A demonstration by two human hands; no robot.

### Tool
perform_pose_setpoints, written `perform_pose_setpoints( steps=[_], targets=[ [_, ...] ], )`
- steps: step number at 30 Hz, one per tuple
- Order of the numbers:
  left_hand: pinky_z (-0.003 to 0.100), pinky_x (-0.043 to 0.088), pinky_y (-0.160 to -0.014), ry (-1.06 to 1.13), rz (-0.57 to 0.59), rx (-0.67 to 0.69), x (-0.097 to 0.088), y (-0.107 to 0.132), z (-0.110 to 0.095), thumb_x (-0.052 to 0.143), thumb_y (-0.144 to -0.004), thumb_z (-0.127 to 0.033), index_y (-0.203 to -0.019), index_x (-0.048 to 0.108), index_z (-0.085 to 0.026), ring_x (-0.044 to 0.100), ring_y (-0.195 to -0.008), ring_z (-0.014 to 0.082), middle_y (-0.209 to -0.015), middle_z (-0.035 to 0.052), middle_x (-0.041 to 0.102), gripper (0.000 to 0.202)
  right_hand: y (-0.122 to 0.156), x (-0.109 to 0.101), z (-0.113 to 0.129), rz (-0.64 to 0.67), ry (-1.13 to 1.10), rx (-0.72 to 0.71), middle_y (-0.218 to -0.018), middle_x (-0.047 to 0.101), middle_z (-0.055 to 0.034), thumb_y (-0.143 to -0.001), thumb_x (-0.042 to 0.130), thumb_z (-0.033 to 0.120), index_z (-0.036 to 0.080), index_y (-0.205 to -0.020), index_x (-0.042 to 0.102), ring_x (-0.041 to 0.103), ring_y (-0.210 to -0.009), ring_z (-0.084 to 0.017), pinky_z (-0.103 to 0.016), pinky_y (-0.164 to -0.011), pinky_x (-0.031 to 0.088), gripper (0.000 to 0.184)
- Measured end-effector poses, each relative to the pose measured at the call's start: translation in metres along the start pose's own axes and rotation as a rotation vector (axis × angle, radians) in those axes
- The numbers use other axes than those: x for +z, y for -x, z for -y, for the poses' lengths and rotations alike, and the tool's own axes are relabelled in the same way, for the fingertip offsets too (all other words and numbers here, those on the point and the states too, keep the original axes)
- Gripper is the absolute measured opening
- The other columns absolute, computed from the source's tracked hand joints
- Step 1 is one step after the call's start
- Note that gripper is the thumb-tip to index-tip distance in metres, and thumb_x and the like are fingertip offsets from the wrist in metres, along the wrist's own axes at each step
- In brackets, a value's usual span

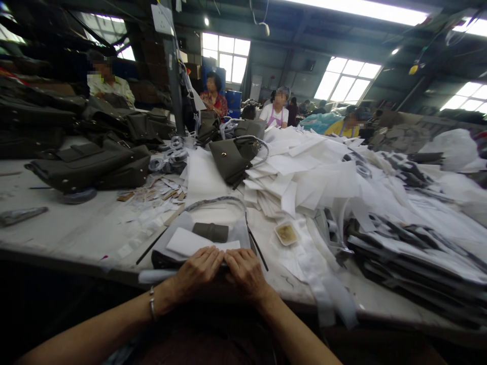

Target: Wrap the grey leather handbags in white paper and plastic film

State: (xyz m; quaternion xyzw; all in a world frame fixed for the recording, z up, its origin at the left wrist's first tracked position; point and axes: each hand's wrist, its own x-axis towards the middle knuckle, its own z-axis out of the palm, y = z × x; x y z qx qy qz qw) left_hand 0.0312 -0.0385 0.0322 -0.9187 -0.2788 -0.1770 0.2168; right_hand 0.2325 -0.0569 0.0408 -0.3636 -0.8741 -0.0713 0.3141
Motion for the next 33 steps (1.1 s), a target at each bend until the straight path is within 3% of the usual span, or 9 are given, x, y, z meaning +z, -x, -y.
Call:
perform_pose_setpoints(
  steps=[6, 11, 14, 18, 21, 24, 26, 29, 33],
  targets=[
    [0.043, 0.046, -0.099, -0.074, -0.046, -0.034, 0.017, 0.011, -0.01, 0.039, -0.091, -0.003, -0.127, 0.051, -0.001, 0.063, -0.112, 0.0277, -0.12, 0.0212, 0.064, 0.039, 0.002, 0.007, 0.005, 0.068, -0.061, 0.177, -0.105, 0.069, -0.0074, -0.079, 0.06, 0.016, 0.02, -0.107, 0.059, 0.058, -0.094, -0.025, -0.039, -0.082, 0.041, 0.029],
    [0.041, 0.048, -0.095, -0.016, 0.008, 0.021, 0.016, 0.006, -0.002, 0.042, -0.09, -0.002, -0.122, 0.054, -0.003, 0.065, -0.106, 0.0261, -0.113, 0.0194, 0.067, 0.034, 0.0, 0.013, 0.012, 0.05, -0.007, 0.249, -0.098, 0.069, -0.0068, -0.072, 0.066, 0.016, 0.019, -0.097, 0.061, 0.058, -0.09, -0.026, -0.04, -0.08, 0.041, 0.026],
    [0.039, 0.05, -0.092, 0.01, 0.013, 0.022, 0.012, 0.003, 0.002, 0.047, -0.09, -0.003, -0.117, 0.056, -0.006, 0.067, -0.1, 0.0249, -0.107, 0.0159, 0.069, 0.029, -0.003, 0.003, 0.009, 0.054, -0.033, 0.246, -0.098, 0.07, -0.0046, -0.075, 0.07, 0.018, 0.02, -0.101, 0.061, 0.06, -0.091, -0.024, -0.037, -0.081, 0.044, 0.027],
    [0.038, 0.05, -0.092, -0.01, -0.121, -0.006, 0.016, 0.007, 0.002, 0.046, -0.089, -0.002, -0.12, 0.055, -0.008, 0.066, -0.102, 0.0245, -0.11, 0.0136, 0.069, 0.032, 0.001, -0.032, -0.026, -0.047, -0.034, 0.293, -0.105, 0.07, -0.0048, -0.09, 0.064, 0.028, 0.023, -0.113, 0.06, 0.063, -0.098, -0.021, -0.033, -0.086, 0.047, 0.024],
    [0.036, 0.048, -0.095, -0.007, -0.195, -0.036, 0.022, 0.011, 0.002, 0.041, -0.09, -0.001, -0.122, 0.054, -0.01, 0.065, -0.105, 0.0225, -0.112, 0.012, 0.069, 0.036, 0.019, -0.053, -0.071, -0.126, 0.24, 0.463, -0.111, 0.069, -0.0102, -0.096, 0.052, 0.031, 0.02, -0.114, 0.062, 0.062, -0.105, -0.025, -0.039, -0.093, 0.046, 0.023],
    [0.035, 0.047, -0.097, 0.009, -0.261, -0.069, 0.021, 0.011, 0.002, 0.037, -0.091, -0.002, -0.123, 0.055, -0.011, 0.065, -0.105, 0.0209, -0.11, 0.0106, 0.07, 0.037, 0.047, -0.056, -0.113, 0.005, 0.524, 0.6, -0.127, 0.063, -0.0182, -0.094, 0.055, 0.04, 0.016, -0.118, 0.064, 0.054, -0.121, -0.035, -0.055, -0.104, 0.036, 0.035],
    [0.035, 0.047, -0.098, 0.016, -0.277, -0.084, 0.017, 0.009, 0.002, 0.036, -0.091, -0.002, -0.122, 0.056, -0.012, 0.065, -0.106, 0.0207, -0.11, 0.0104, 0.07, 0.038, 0.062, -0.051, -0.131, 0.134, 0.585, 0.621, -0.134, 0.059, -0.0204, -0.09, 0.058, 0.048, 0.015, -0.119, 0.065, 0.047, -0.129, -0.04, -0.063, -0.107, 0.029, 0.044],
    [0.035, 0.048, -0.096, 0.028, -0.25, -0.083, 0.01, 0.006, 0.002, 0.035, -0.091, -0.001, -0.121, 0.057, -0.011, 0.065, -0.105, 0.0213, -0.111, 0.0105, 0.07, 0.039, 0.072, -0.049, -0.141, 0.182, 0.55, 0.626, -0.137, 0.057, -0.0195, -0.089, 0.058, 0.053, 0.016, -0.116, 0.067, 0.045, -0.132, -0.04, -0.065, -0.108, 0.027, 0.046],
    [0.036, 0.048, -0.096, 0.048, -0.249, -0.075, 0.004, 0.004, 0.003, 0.036, -0.092, -0.002, -0.12, 0.058, -0.009, 0.066, -0.104, 0.0225, -0.111, 0.0117, 0.07, 0.036, 0.076, -0.08, -0.137, -0.067, 0.457, 0.662, -0.13, 0.061, -0.0173, -0.096, 0.046, 0.052, 0.018, -0.104, 0.071, 0.052, -0.125, -0.033, -0.055, -0.104, 0.035, 0.043]
  ],
)
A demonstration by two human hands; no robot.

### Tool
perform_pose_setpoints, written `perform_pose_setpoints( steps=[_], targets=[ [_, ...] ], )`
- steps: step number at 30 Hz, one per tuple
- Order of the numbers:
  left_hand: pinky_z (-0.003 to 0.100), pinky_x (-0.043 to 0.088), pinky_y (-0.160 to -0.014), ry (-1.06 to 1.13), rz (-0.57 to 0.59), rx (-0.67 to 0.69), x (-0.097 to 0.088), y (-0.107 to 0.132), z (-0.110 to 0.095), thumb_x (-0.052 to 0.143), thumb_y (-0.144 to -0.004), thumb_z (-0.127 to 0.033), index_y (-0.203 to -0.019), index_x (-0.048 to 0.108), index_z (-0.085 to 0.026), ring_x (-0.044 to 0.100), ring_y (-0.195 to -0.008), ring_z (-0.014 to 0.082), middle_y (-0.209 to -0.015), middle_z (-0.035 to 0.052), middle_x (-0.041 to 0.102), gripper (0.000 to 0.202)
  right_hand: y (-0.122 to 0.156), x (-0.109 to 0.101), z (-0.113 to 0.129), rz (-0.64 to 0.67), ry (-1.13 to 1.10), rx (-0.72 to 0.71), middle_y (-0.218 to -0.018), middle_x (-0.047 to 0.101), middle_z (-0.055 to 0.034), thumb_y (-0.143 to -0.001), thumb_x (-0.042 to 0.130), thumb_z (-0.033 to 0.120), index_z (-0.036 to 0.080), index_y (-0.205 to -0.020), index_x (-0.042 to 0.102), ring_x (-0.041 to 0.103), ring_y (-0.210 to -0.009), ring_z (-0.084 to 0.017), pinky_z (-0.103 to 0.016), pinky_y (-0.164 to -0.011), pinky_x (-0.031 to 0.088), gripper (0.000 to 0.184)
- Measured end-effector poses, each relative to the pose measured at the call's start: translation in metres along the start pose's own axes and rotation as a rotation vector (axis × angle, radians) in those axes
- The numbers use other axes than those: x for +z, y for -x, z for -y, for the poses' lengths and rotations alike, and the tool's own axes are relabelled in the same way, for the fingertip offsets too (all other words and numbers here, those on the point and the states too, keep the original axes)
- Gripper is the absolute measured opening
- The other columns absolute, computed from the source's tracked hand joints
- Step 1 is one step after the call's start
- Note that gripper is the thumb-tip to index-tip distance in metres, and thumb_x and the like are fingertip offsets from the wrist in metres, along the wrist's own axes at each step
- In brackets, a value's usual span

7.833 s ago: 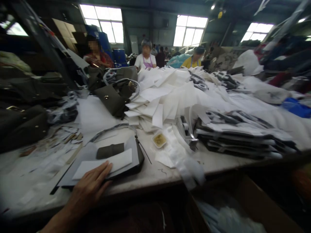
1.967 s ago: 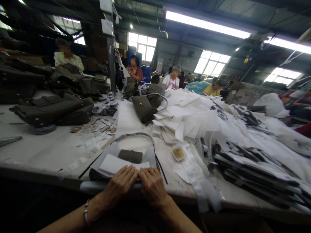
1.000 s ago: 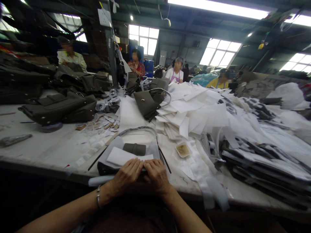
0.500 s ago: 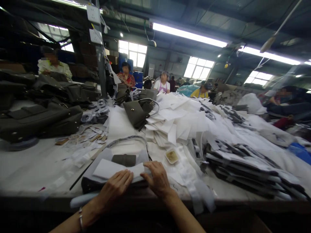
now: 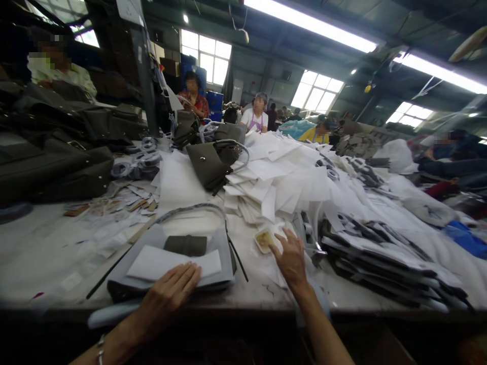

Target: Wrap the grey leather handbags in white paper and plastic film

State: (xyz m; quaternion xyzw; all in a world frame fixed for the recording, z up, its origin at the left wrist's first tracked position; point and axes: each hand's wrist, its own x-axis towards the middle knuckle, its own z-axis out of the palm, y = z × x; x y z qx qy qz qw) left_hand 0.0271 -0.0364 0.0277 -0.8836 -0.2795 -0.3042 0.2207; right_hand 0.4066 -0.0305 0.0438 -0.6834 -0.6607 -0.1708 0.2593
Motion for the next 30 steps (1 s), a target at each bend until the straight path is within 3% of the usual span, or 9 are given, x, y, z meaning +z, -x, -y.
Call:
perform_pose_setpoints(
  steps=[2, 4, 7, 10, 13, 17, 24, 27, 30],
  targets=[
    [0.036, 0.048, -0.096, 0.005, 0.008, 0.0, -0.002, -0.001, 0.0, 0.036, -0.092, -0.003, -0.12, 0.058, -0.009, 0.066, -0.104, 0.0227, -0.111, 0.0121, 0.07, 0.036, 0.006, -0.022, -0.009, -0.025, -0.083, 0.041, -0.113, 0.069, -0.0134, -0.095, 0.046, 0.053, 0.021, -0.089, 0.071, 0.061, -0.11, -0.029, -0.047, -0.098, 0.041, 0.041],
    [0.036, 0.048, -0.097, 0.014, 0.03, -0.006, -0.003, -0.002, 0.0, 0.034, -0.093, -0.003, -0.121, 0.058, -0.009, 0.065, -0.106, 0.0227, -0.113, 0.0121, 0.07, 0.037, 0.016, -0.039, -0.017, 0.035, -0.129, 0.089, -0.095, 0.071, -0.0087, -0.093, 0.05, 0.056, 0.023, -0.078, 0.067, 0.065, -0.095, -0.027, -0.042, -0.09, 0.044, 0.04],
    [0.036, 0.047, -0.098, 0.031, 0.05, -0.017, -0.002, -0.001, 0.0, 0.034, -0.093, -0.002, -0.122, 0.057, -0.009, 0.065, -0.107, 0.0229, -0.114, 0.0121, 0.069, 0.038, 0.028, -0.045, -0.016, 0.159, -0.163, 0.166, -0.08, 0.067, -0.0043, -0.089, 0.055, 0.059, 0.023, -0.073, 0.061, 0.064, -0.078, -0.023, -0.036, -0.076, 0.046, 0.04],
    [0.037, 0.047, -0.098, 0.041, 0.036, -0.028, 0.001, 0.001, -0.001, 0.036, -0.094, -0.004, -0.123, 0.057, -0.009, 0.065, -0.107, 0.0235, -0.115, 0.0127, 0.069, 0.036, 0.027, -0.025, -0.001, 0.206, -0.158, 0.211, -0.076, 0.065, -0.002, -0.087, 0.058, 0.058, 0.022, -0.079, 0.06, 0.062, -0.065, -0.019, -0.031, -0.063, 0.046, 0.037],
    [0.037, 0.048, -0.098, 0.043, 0.03, -0.044, 0.005, 0.004, -0.003, 0.036, -0.094, -0.003, -0.124, 0.057, -0.009, 0.065, -0.108, 0.0237, -0.115, 0.0125, 0.069, 0.037, 0.014, 0.004, 0.021, 0.215, -0.089, 0.034, -0.094, 0.069, -0.0049, -0.093, 0.053, 0.042, 0.022, -0.098, 0.063, 0.065, -0.071, -0.019, -0.03, -0.062, 0.047, 0.023],
    [0.037, 0.049, -0.099, 0.043, 0.049, -0.06, 0.006, 0.005, -0.005, 0.035, -0.092, -0.002, -0.125, 0.056, -0.009, 0.065, -0.108, 0.023, -0.115, 0.012, 0.069, 0.04, -0.005, 0.03, 0.046, 0.237, -0.043, -0.148, -0.079, 0.068, -0.0037, -0.094, 0.049, 0.025, 0.022, -0.085, 0.065, 0.066, -0.071, -0.02, -0.028, -0.061, 0.046, 0.019],
    [0.036, 0.049, -0.098, 0.043, 0.046, -0.071, 0.001, 0.002, -0.005, 0.035, -0.092, -0.002, -0.126, 0.056, -0.009, 0.064, -0.11, 0.0224, -0.117, 0.0126, 0.069, 0.041, -0.049, 0.066, 0.093, 0.318, -0.053, -0.153, -0.079, 0.071, -0.0039, -0.091, 0.061, 0.023, 0.022, -0.077, 0.066, 0.066, -0.065, -0.018, -0.026, -0.056, 0.041, 0.015],
    [0.036, 0.049, -0.098, 0.043, 0.048, -0.06, -0.001, 0.0, -0.003, 0.033, -0.091, -0.001, -0.126, 0.056, -0.009, 0.065, -0.108, 0.0226, -0.116, 0.0122, 0.069, 0.042, -0.068, 0.072, 0.108, 0.321, -0.087, -0.121, -0.084, 0.073, -0.0032, -0.088, 0.065, 0.026, 0.024, -0.083, 0.069, 0.067, -0.073, -0.019, -0.027, -0.062, 0.045, 0.007],
    [0.037, 0.048, -0.099, 0.055, 0.051, -0.069, -0.001, 0.001, -0.003, 0.032, -0.091, -0.001, -0.127, 0.055, -0.009, 0.064, -0.11, 0.023, -0.117, 0.013, 0.068, 0.043, -0.074, 0.053, 0.1, 0.288, -0.124, -0.075, -0.095, 0.074, -0.0028, -0.092, 0.059, 0.029, 0.026, -0.096, 0.071, 0.068, -0.082, -0.019, -0.028, -0.07, 0.048, 0.013]
  ],
)
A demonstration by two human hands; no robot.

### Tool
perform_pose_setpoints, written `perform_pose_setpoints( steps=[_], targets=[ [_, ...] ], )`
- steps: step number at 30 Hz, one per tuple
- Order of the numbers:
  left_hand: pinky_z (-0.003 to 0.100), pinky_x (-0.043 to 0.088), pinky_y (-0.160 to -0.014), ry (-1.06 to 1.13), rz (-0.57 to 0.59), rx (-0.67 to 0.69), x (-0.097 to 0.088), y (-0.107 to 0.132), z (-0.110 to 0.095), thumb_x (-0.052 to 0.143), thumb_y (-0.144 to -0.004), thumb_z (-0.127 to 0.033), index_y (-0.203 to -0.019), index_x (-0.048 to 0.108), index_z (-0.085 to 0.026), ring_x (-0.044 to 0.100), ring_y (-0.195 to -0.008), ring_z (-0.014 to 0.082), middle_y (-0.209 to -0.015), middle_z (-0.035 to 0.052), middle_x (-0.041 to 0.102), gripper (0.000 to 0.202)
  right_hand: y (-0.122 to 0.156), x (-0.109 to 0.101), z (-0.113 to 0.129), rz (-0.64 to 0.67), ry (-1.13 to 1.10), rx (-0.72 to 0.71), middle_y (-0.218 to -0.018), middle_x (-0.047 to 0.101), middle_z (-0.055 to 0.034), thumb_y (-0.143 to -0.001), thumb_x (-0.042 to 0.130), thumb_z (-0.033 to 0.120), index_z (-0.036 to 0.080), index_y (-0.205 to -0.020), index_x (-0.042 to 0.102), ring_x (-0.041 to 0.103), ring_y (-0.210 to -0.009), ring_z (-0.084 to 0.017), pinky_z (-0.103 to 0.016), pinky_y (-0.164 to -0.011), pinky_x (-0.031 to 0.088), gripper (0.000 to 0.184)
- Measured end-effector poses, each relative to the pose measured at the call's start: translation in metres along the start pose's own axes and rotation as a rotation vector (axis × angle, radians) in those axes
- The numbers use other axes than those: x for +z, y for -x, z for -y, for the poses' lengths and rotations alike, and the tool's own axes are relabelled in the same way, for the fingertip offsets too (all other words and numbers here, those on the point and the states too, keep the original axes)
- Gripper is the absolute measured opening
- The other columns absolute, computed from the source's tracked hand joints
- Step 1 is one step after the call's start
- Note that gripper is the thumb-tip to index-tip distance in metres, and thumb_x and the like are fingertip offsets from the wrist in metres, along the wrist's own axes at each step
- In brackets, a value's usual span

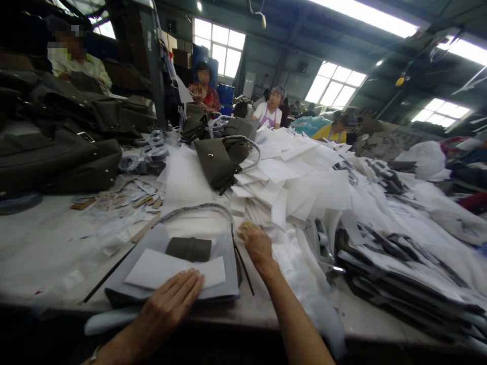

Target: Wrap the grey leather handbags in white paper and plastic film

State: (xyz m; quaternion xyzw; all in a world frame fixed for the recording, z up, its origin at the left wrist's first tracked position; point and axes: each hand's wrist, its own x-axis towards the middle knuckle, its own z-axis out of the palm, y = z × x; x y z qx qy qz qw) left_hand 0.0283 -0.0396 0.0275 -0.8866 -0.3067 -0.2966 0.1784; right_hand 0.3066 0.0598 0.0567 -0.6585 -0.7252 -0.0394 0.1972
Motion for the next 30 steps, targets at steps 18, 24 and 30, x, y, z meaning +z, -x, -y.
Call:
perform_pose_setpoints(
  steps=[18, 24, 30],
  targets=[
    [0.037, 0.049, -0.098, -0.016, -0.02, 0.015, 0.005, 0.002, 0.0, 0.036, -0.092, -0.002, -0.124, 0.057, -0.009, 0.066, -0.107, 0.0232, -0.114, 0.0125, 0.069, 0.038, 0.136, -0.043, -0.114, 0.074, -0.285, 0.526, -0.075, 0.074, -0.0049, -0.072, 0.056, 0.058, 0.025, -0.07, 0.073, 0.069, -0.075, -0.029, -0.039, -0.073, 0.053, 0.038],
    [0.038, 0.05, -0.097, -0.036, 0.011, 0.027, 0.005, 0.002, -0.002, 0.039, -0.092, -0.002, -0.123, 0.056, -0.007, 0.066, -0.107, 0.0237, -0.112, 0.0147, 0.069, 0.036, 0.124, -0.087, -0.095, 0.057, -0.381, 0.506, -0.084, 0.076, -0.0063, -0.073, 0.058, 0.065, 0.024, -0.079, 0.076, 0.07, -0.081, -0.029, -0.037, -0.077, 0.055, 0.045],
    [0.037, 0.05, -0.096, -0.02, 0.046, 0.033, -0.005, -0.003, -0.002, 0.044, -0.094, -0.007, -0.118, 0.057, -0.007, 0.065, -0.104, 0.0231, -0.109, 0.0135, 0.069, 0.027, 0.106, -0.098, 0.014, -0.013, -0.634, 0.026, -0.103, 0.073, -0.0083, -0.082, 0.068, 0.05, 0.024, -0.074, 0.074, 0.069, -0.094, -0.025, -0.031, -0.085, 0.056, 0.028]
  ],
)
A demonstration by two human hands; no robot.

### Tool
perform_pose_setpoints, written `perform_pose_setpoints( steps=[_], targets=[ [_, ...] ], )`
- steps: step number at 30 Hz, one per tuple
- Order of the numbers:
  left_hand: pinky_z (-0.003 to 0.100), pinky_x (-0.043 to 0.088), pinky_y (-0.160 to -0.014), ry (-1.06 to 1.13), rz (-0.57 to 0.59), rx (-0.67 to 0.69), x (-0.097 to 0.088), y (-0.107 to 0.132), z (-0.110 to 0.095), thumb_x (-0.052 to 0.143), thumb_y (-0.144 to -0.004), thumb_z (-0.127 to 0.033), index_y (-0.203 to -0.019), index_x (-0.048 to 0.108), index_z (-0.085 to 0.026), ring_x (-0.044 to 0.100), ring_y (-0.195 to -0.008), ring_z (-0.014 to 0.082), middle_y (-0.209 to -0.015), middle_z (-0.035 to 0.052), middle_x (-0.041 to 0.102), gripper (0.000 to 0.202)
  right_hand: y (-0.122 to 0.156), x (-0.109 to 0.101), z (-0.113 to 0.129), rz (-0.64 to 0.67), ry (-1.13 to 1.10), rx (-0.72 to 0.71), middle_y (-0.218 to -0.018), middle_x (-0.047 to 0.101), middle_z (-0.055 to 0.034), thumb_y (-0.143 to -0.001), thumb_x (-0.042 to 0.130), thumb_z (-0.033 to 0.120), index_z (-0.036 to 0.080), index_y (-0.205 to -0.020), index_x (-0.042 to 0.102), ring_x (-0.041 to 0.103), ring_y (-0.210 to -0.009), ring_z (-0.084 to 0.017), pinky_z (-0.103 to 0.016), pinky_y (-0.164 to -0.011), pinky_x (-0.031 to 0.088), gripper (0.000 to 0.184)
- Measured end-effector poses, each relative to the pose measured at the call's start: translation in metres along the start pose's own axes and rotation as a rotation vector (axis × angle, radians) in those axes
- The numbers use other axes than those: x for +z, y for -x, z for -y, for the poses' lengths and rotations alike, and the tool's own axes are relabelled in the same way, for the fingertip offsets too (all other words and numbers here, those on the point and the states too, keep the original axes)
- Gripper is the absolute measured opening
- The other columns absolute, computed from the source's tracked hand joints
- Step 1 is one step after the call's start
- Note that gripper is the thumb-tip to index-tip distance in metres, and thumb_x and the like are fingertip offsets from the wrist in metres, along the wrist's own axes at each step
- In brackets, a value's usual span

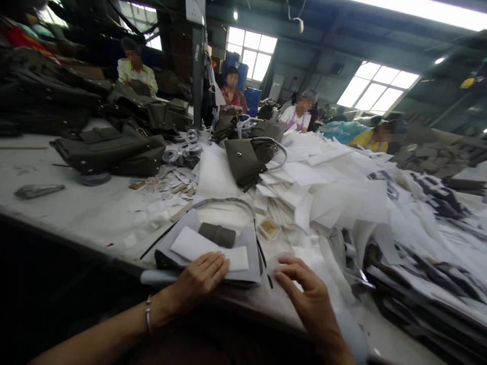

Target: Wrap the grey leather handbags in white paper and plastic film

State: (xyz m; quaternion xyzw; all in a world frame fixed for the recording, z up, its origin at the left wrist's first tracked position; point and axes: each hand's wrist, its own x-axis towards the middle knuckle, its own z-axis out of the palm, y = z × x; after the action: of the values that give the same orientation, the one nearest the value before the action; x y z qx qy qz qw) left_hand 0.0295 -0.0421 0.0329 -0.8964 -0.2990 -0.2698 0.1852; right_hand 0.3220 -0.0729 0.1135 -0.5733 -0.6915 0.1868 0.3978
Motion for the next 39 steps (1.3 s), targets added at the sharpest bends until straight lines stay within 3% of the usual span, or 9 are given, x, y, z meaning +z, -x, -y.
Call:
perform_pose_setpoints(
  steps=[4, 7, 13, 19, 24, 26, 28, 32, 39],
  targets=[
    [0.037, 0.05, -0.095, 0.016, -0.016, -0.02, 0.001, 0.002, -0.003, 0.044, -0.097, -0.011, -0.117, 0.057, -0.007, 0.064, -0.105, 0.0233, -0.109, 0.0144, 0.068, 0.024, -0.006, 0.071, 0.034, 0.2, 0.032, -0.291, -0.115, 0.07, -0.009, -0.088, 0.066, 0.037, 0.026, -0.095, 0.075, 0.066, -0.106, -0.026, -0.04, -0.094, 0.053, 0.016],
    [0.036, 0.05, -0.095, 0.078, -0.052, -0.061, 0.001, 0.003, -0.005, 0.043, -0.098, -0.012, -0.111, 0.059, -0.009, 0.066, -0.1, 0.0221, -0.104, 0.0114, 0.069, 0.021, -0.014, 0.095, 0.035, 0.374, -0.004, -0.244, -0.112, 0.072, -0.0071, -0.091, 0.063, 0.04, 0.027, -0.103, 0.074, 0.065, -0.107, -0.026, -0.042, -0.096, 0.052, 0.021],
    [0.038, 0.049, -0.097, 0.085, -0.005, -0.057, 0.003, 0.005, -0.005, 0.046, -0.097, -0.012, -0.11, 0.059, -0.011, 0.066, -0.098, 0.021, -0.101, 0.0102, 0.069, 0.018, -0.036, 0.071, 0.009, 0.173, -0.081, 0.004, -0.104, 0.073, -0.0071, -0.091, 0.059, 0.042, 0.024, -0.096, 0.073, 0.067, -0.102, -0.025, -0.04, -0.095, 0.052, 0.023],
    [0.039, 0.048, -0.099, 0.079, 0.001, -0.058, 0.006, 0.007, -0.005, 0.048, -0.096, -0.012, -0.113, 0.058, -0.01, 0.067, -0.094, 0.02, -0.098, 0.0094, 0.07, 0.019, -0.035, 0.075, 0.001, 0.307, 0.101, -0.033, -0.12, 0.066, -0.0066, -0.077, 0.072, 0.029, 0.026, -0.132, 0.059, 0.061, -0.109, -0.026, -0.042, -0.097, 0.049, 0.057],
    [0.037, 0.049, -0.098, 0.037, -0.031, -0.031, 0.006, 0.006, -0.004, 0.042, -0.097, -0.008, -0.121, 0.056, -0.006, 0.065, -0.104, 0.0211, -0.111, 0.0138, 0.068, 0.028, -0.065, 0.085, 0.015, 0.444, 0.298, -0.102, -0.084, 0.068, -0.0036, -0.083, 0.065, 0.023, 0.022, -0.083, 0.074, 0.063, -0.081, -0.021, -0.035, -0.079, 0.049, 0.009],
    [0.037, 0.049, -0.098, 0.025, -0.025, -0.028, 0.006, 0.007, -0.003, 0.04, -0.097, -0.009, -0.123, 0.055, -0.005, 0.065, -0.106, 0.0215, -0.114, 0.015, 0.068, 0.03, -0.084, 0.081, 0.018, 0.476, 0.336, -0.103, -0.078, 0.068, -0.0032, -0.083, 0.065, 0.024, 0.021, -0.072, 0.072, 0.063, -0.079, -0.02, -0.034, -0.078, 0.047, 0.013],
    [0.038, 0.049, -0.098, 0.015, -0.011, -0.029, 0.007, 0.007, -0.003, 0.04, -0.098, -0.01, -0.123, 0.056, -0.006, 0.064, -0.109, 0.0221, -0.116, 0.016, 0.067, 0.03, -0.099, 0.077, 0.02, 0.485, 0.327, -0.085, -0.083, 0.07, -0.0038, -0.082, 0.066, 0.026, 0.021, -0.082, 0.074, 0.063, -0.083, -0.02, -0.033, -0.079, 0.047, 0.009],
    [0.037, 0.05, -0.098, 0.012, -0.04, -0.028, 0.008, 0.007, -0.004, 0.038, -0.098, -0.01, -0.121, 0.058, -0.007, 0.063, -0.112, 0.023, -0.116, 0.0147, 0.068, 0.03, -0.106, 0.082, 0.022, 0.594, 0.283, -0.043, -0.101, 0.072, -0.0043, -0.078, 0.071, 0.03, 0.021, -0.111, 0.071, 0.065, -0.086, -0.019, -0.029, -0.076, 0.048, 0.034],
    [0.036, 0.049, -0.1, 0.006, -0.069, -0.024, 0.008, 0.006, -0.004, 0.036, -0.098, -0.008, -0.122, 0.058, -0.005, 0.065, -0.108, 0.0222, -0.113, 0.0145, 0.068, 0.032, -0.088, 0.102, 0.026, 0.671, 0.41, -0.152, -0.097, 0.073, -0.0046, -0.077, 0.069, 0.019, 0.022, -0.091, 0.077, 0.06, -0.098, -0.025, -0.036, -0.092, 0.042, 0.017]
  ],
)
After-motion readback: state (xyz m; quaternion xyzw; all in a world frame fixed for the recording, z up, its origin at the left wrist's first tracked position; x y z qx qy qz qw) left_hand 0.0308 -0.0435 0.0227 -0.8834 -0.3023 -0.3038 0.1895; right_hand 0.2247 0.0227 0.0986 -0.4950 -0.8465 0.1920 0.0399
